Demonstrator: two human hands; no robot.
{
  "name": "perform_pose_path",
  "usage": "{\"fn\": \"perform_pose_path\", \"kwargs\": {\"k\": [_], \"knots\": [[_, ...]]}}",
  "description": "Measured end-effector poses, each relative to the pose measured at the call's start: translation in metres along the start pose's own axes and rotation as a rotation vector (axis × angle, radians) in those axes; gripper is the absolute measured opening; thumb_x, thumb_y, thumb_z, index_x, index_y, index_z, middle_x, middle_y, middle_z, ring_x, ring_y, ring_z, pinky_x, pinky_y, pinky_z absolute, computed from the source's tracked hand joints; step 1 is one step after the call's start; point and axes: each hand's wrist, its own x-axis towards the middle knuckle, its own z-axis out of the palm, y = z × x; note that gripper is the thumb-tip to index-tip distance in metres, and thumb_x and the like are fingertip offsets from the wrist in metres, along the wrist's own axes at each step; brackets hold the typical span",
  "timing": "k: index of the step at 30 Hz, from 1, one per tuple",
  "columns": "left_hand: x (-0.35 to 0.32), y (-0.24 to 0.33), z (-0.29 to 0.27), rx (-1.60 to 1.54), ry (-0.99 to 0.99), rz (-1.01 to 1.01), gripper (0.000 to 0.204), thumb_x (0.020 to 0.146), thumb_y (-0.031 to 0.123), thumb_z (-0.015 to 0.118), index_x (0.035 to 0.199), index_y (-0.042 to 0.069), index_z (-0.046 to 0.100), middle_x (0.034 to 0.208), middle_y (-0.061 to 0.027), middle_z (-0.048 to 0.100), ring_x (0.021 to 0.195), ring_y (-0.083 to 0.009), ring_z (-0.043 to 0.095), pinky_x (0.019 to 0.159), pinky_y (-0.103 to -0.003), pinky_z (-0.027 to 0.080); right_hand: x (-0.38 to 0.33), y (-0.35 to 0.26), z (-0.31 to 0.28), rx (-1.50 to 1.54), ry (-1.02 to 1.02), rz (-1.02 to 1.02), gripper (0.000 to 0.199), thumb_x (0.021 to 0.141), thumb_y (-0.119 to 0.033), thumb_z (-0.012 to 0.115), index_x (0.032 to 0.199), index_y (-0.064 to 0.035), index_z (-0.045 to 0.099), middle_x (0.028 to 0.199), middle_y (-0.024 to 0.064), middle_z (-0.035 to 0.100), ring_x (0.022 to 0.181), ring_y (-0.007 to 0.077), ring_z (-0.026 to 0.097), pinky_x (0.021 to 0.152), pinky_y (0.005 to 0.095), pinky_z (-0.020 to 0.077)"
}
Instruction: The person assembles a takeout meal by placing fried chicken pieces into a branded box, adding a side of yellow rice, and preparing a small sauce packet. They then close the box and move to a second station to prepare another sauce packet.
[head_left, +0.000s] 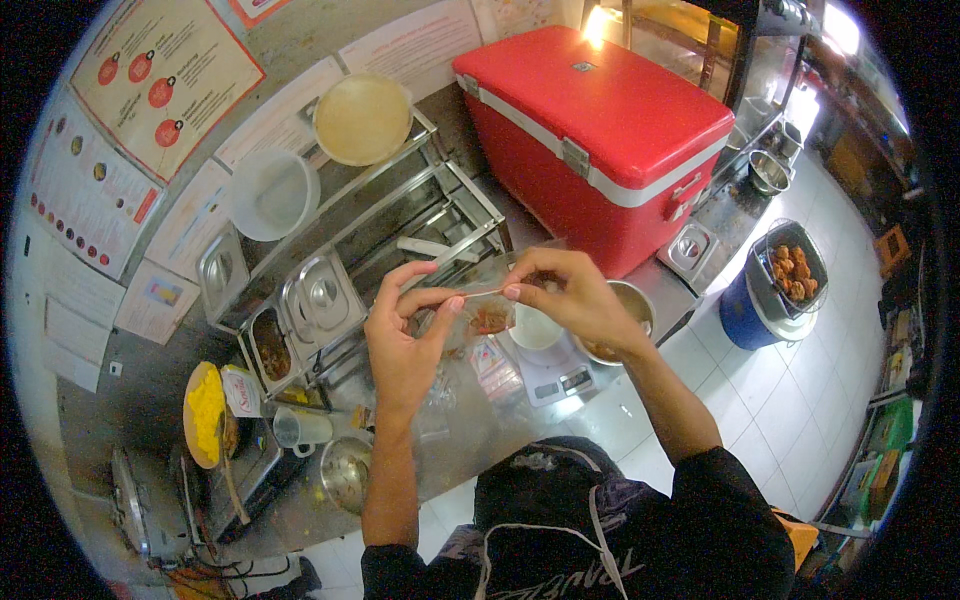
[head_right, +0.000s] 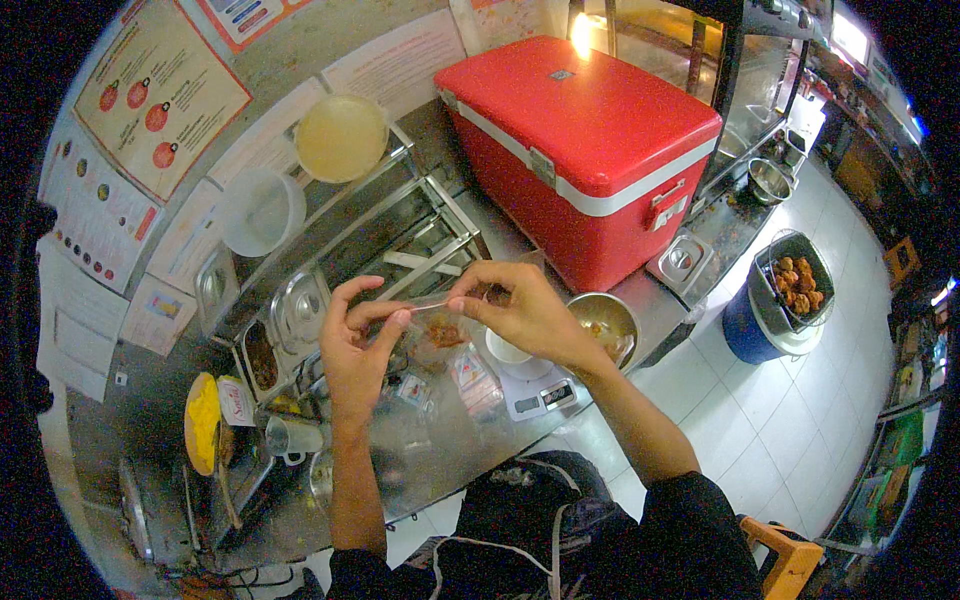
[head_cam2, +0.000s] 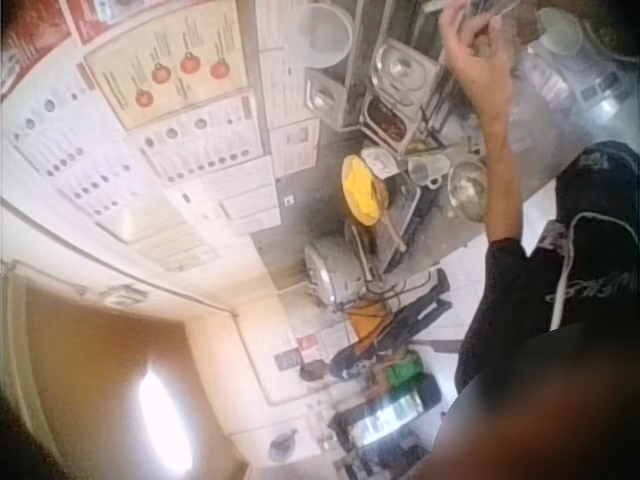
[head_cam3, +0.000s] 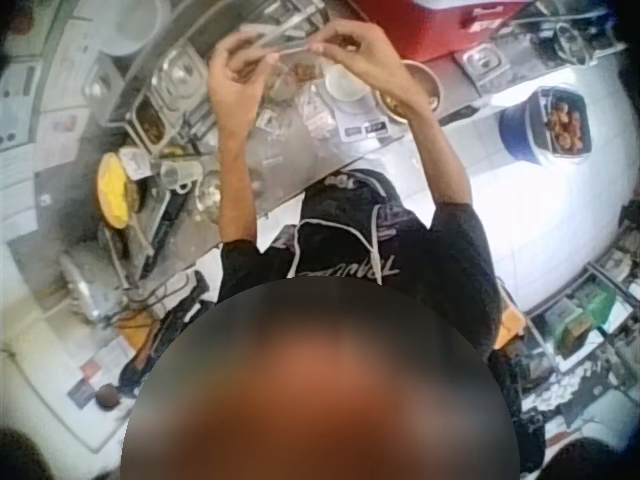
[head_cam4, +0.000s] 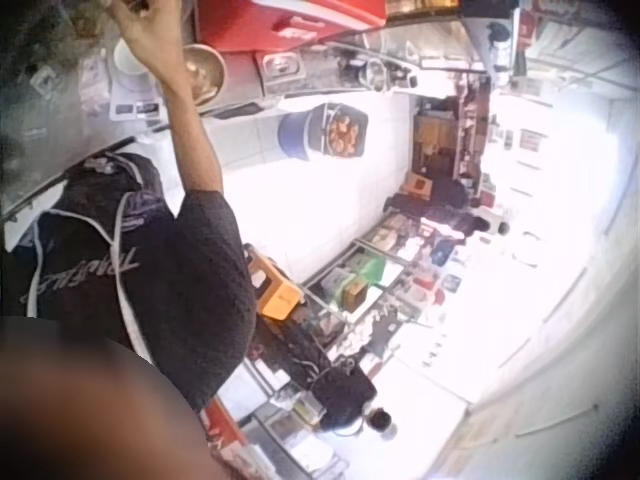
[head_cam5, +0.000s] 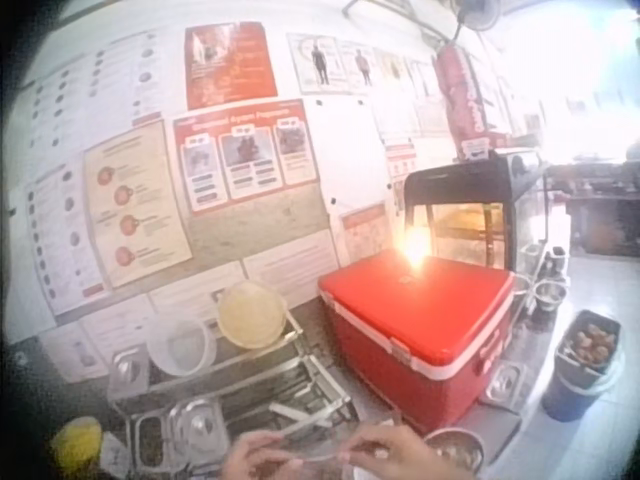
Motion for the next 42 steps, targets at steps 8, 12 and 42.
{"fn": "perform_pose_path", "kwargs": {"k": [8, 12, 42], "knots": [[-0.007, 0.008, -0.005, -0.009, 0.013, 0.003, 0.042, 0.086, -0.002, 0.073, 0.124, 0.001, 0.054, 0.094, -0.0094, 0.075, 0.091, -0.0099, 0.067, 0.087, -0.024, 0.047, -0.003, -0.008, 0.009, 0.022, 0.046, -0.004, 0.020, 0.091, -0.018, 0.071, 0.097, 0.0003, 0.070, 0.090, 0.0052, 0.069, 0.083, 0.0100, 0.058, 0.071, 0.0276, 0.0452], [-0.010, 0.009, -0.009, 0.001, 0.030, -0.030, 0.042, 0.086, -0.001, 0.073, 0.124, 0.002, 0.055, 0.094, -0.0087, 0.075, 0.091, -0.0094, 0.067, 0.086, -0.024, 0.047, -0.001, -0.016, 0.010, -0.024, 0.051, -0.016, 0.019, 0.089, -0.018, 0.071, 0.098, -0.0020, 0.071, 0.088, 0.0044, 0.067, 0.078, 0.0105, 0.056, 0.068, 0.0285, 0.0437], [-0.024, 0.009, -0.029, 0.246, -0.025, 0.054, 0.041, 0.085, -0.004, 0.073, 0.121, 0.002, 0.053, 0.092, -0.0088, 0.074, 0.088, -0.0113, 0.067, 0.081, -0.025, 0.051, 0.016, -0.023, 0.046, -0.263, -0.065, -0.349, 0.012, 0.080, -0.006, 0.076, 0.089, -0.0021, 0.068, 0.081, 0.0103, 0.063, 0.080, 0.0265, 0.060, 0.070, 0.0363, 0.0447]]}}
